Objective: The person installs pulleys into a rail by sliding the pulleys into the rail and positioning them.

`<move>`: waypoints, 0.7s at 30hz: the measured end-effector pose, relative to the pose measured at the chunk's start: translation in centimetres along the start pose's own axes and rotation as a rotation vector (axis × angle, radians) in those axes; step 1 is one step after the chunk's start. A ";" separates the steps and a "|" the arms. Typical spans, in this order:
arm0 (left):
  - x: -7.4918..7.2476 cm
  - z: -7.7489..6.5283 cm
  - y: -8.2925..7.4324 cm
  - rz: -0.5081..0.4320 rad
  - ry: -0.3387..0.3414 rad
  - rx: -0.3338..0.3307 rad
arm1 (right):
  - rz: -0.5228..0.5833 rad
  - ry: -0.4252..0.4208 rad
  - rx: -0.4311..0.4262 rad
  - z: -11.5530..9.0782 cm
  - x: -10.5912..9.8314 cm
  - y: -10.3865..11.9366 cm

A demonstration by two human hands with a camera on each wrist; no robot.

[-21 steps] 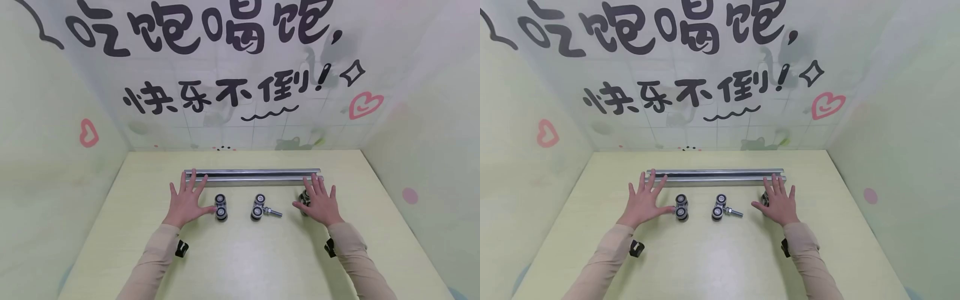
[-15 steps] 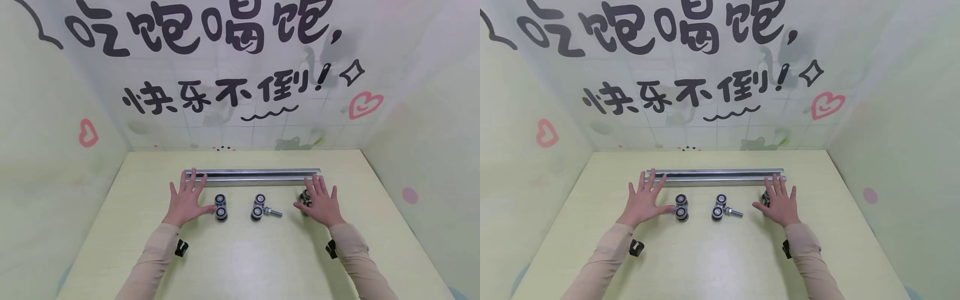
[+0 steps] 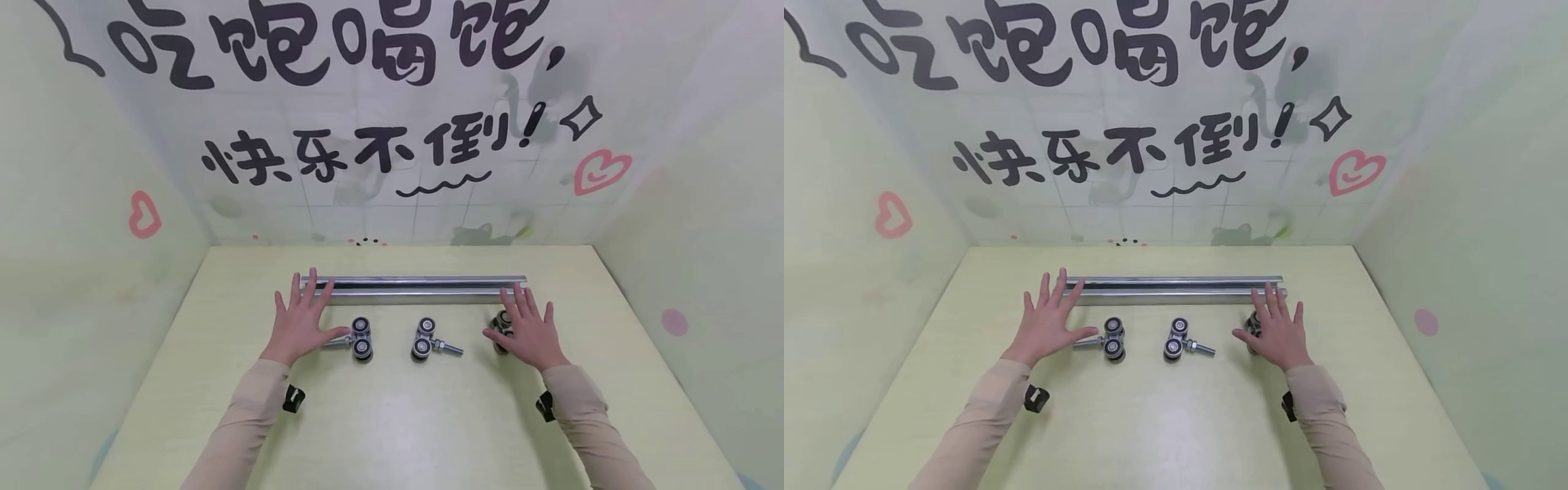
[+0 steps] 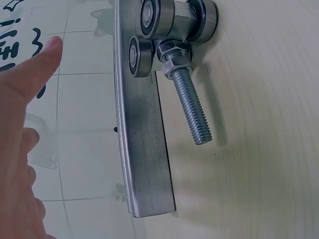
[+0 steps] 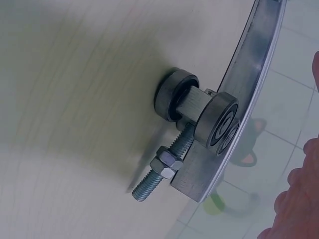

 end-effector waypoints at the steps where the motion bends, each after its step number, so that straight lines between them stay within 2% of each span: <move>1: 0.0 0.2 0.0 -0.002 0.003 -0.001 | 0.002 -0.008 -0.001 0.1 0.0 -0.1; 10: -0.4 1.5 0.3 -0.023 0.024 -0.007 | 0.009 -0.034 -0.017 0.0 0.3 -0.7; 21: 0.1 3.3 1.4 -0.049 0.050 -0.001 | 0.036 -0.011 -0.006 -1.1 1.2 -1.8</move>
Point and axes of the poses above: each hand's wrist, its own z-axis towards the middle knuckle, its own x-axis out of the palm, y = z × x, the point moved 2 cm from there along z, towards the middle knuckle, and after that the axes turned 13 degrees about -z, right-handed, at the moved point
